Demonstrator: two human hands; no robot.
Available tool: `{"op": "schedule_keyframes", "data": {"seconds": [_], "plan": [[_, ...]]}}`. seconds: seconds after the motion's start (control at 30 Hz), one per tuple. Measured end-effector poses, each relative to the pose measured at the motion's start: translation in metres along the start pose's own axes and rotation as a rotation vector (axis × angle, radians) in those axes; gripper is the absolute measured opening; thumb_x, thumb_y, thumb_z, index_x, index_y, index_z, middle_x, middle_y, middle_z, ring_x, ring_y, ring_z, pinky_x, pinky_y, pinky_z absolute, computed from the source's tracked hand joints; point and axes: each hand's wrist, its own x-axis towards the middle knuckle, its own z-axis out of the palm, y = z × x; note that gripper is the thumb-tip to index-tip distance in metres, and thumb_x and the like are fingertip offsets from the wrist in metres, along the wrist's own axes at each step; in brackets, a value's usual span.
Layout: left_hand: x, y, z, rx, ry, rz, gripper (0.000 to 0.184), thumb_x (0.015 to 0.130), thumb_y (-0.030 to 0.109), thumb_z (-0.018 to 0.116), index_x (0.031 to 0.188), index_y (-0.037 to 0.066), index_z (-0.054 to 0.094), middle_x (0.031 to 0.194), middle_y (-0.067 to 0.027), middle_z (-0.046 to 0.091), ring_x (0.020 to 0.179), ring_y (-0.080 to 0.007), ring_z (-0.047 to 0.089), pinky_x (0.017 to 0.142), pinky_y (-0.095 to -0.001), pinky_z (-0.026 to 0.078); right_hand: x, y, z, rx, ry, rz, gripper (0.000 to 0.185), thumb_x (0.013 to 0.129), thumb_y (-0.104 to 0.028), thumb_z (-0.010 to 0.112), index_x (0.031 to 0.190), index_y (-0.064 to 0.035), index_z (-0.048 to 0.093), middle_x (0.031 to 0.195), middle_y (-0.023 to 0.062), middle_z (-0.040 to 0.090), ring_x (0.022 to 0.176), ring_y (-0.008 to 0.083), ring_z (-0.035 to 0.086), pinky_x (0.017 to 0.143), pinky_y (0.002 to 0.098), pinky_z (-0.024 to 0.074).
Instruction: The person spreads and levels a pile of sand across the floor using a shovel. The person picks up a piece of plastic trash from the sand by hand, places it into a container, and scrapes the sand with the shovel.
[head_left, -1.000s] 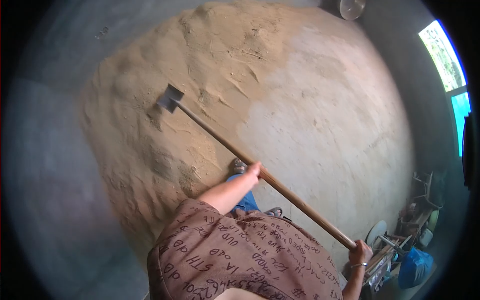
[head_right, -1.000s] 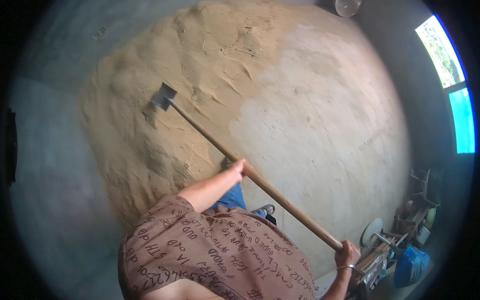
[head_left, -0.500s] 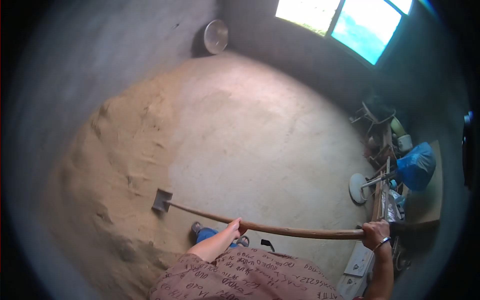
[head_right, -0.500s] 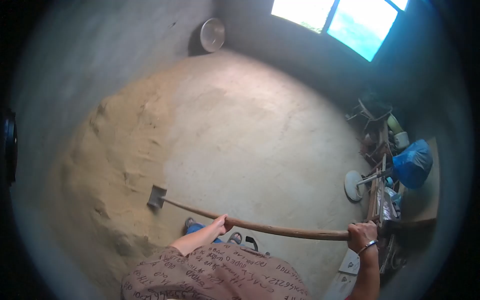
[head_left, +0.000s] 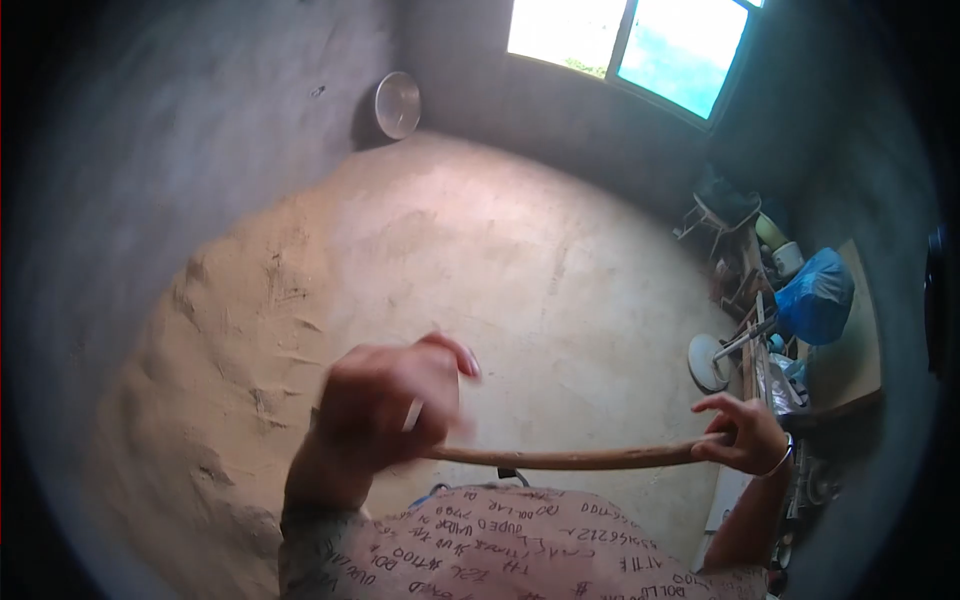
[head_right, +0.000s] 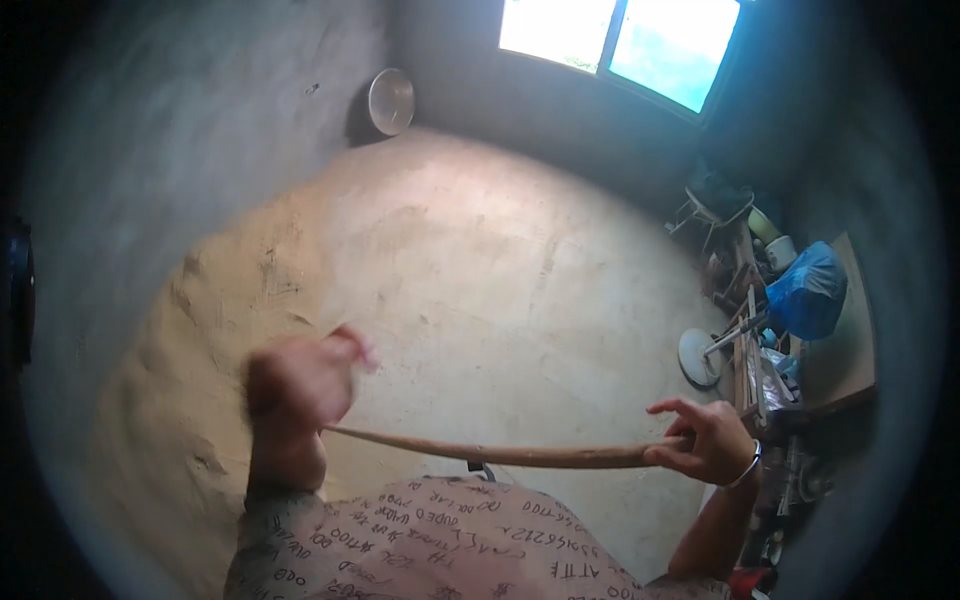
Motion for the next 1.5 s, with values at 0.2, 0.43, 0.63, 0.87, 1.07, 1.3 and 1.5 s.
{"op": "schedule_keyframes", "data": {"seconds": [0.2,0.43,0.63,0.87,1.07,1.3,1.5], "plan": [[0.009,0.08,0.038,-0.376,-0.161,0.3,0.017,0.077,0.009,0.053,0.059,0.012,0.052,0.038,0.0058,0.034,0.029,-0.0066,0.026,0.044,-0.0227,0.034,0.013,-0.046,-0.007,-0.079,0.145,-0.035,0.034,0.061,-0.013,0.068,0.091,-0.0069,0.053,0.058,0.0072,0.059,0.048,0.0153,0.058,0.045,0.0232,0.0441],[-0.009,0.08,0.052,-0.57,0.056,0.397,0.018,0.076,0.008,0.055,0.058,0.013,0.052,0.036,0.0061,0.031,0.028,-0.0049,0.022,0.036,-0.0195,0.025,0.007,-0.046,-0.001,-0.037,0.187,0.051,0.035,0.059,-0.017,0.069,0.089,-0.0068,0.054,0.058,0.0071,0.059,0.048,0.0151,0.057,0.045,0.0244,0.043],[-0.028,0.089,0.071,-0.561,0.096,0.408,0.017,0.074,0.016,0.06,0.059,0.014,0.053,0.036,0.006,0.03,0.028,-0.0045,0.021,0.036,-0.0194,0.026,0.0,-0.041,0.004,-0.073,0.167,-0.035,0.034,0.059,-0.019,0.068,0.089,-0.0084,0.054,0.059,0.0076,0.06,0.05,0.0175,0.058,0.047,0.0256,0.0437],[-0.039,0.087,0.112,-0.491,-0.292,0.259,0.017,0.08,0.015,0.051,0.064,0.01,0.052,0.045,0.0015,0.041,0.038,-0.0098,0.037,0.051,-0.0276,0.038,-0.007,0.007,0.004,-0.112,0.026,-0.169,0.04,0.059,-0.027,0.071,0.091,-0.011,0.054,0.06,0.0065,0.059,0.051,0.019,0.058,0.048,0.0269,0.0441],[-0.086,-0.033,0.108,-0.161,0.053,-0.155,0.007,0.069,0.004,0.055,0.074,0.004,0.05,0.062,-0.0047,0.052,0.06,-0.0143,0.051,0.073,-0.035,0.042,-0.024,0.077,0.013,-0.329,-0.273,-0.168,0.048,0.062,-0.042,0.065,0.099,-0.0143,0.051,0.062,0.005,0.058,0.063,0.0242,0.058,0.056,0.0343,0.044],[-0.331,-0.324,0.017,0.988,1.192,-1.326,0.058,0.058,0.027,0.067,0.104,0.004,0.042,0.109,-0.0155,0.042,0.102,-0.027,0.039,0.087,-0.035,0.033,-0.049,0.148,0.033,-0.28,-0.295,-0.269,0.039,0.059,-0.033,0.067,0.09,-0.0115,0.056,0.075,0.0078,0.059,0.07,0.0257,0.056,0.059,0.035,0.0439],[-0.382,-0.412,0.029,-0.505,1.431,-1.203,0.033,0.074,0.046,0.053,0.084,0.015,0.052,0.073,-0.0021,0.056,0.065,-0.0172,0.056,0.052,-0.0347,0.046,-0.055,0.167,0.039,-0.237,-0.264,-0.23,0.042,0.048,-0.018,0.071,0.087,-0.0054,0.058,0.069,0.0121,0.058,0.063,0.027,0.057,0.056,0.0339,0.0449]]}}
